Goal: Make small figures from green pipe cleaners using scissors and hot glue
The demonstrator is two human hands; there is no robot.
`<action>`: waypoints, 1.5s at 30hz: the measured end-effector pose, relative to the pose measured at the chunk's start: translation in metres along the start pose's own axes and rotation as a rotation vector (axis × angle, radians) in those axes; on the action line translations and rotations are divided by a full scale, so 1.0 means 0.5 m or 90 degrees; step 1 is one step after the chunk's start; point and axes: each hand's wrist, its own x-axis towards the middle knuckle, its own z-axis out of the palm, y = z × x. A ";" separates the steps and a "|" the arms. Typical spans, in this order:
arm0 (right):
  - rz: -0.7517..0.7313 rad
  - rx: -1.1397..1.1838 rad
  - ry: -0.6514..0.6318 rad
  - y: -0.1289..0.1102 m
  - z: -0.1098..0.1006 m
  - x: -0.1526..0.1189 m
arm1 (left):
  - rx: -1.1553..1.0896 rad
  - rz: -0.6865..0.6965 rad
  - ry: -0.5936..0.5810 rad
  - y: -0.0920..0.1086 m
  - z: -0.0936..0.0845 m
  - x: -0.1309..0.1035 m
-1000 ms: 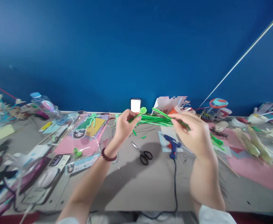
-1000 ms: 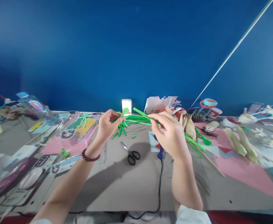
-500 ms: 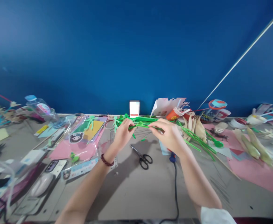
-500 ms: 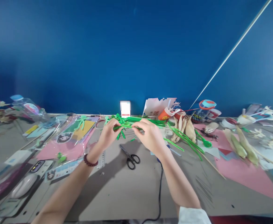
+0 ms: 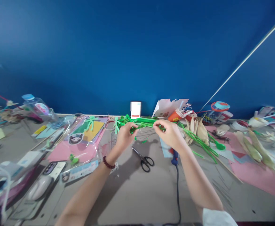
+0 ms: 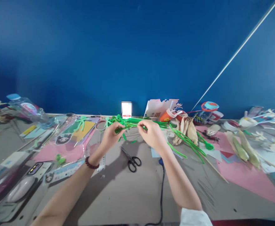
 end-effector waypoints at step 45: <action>0.053 -0.035 -0.210 -0.044 -0.017 -0.020 | 0.269 0.263 0.012 0.021 -0.001 -0.012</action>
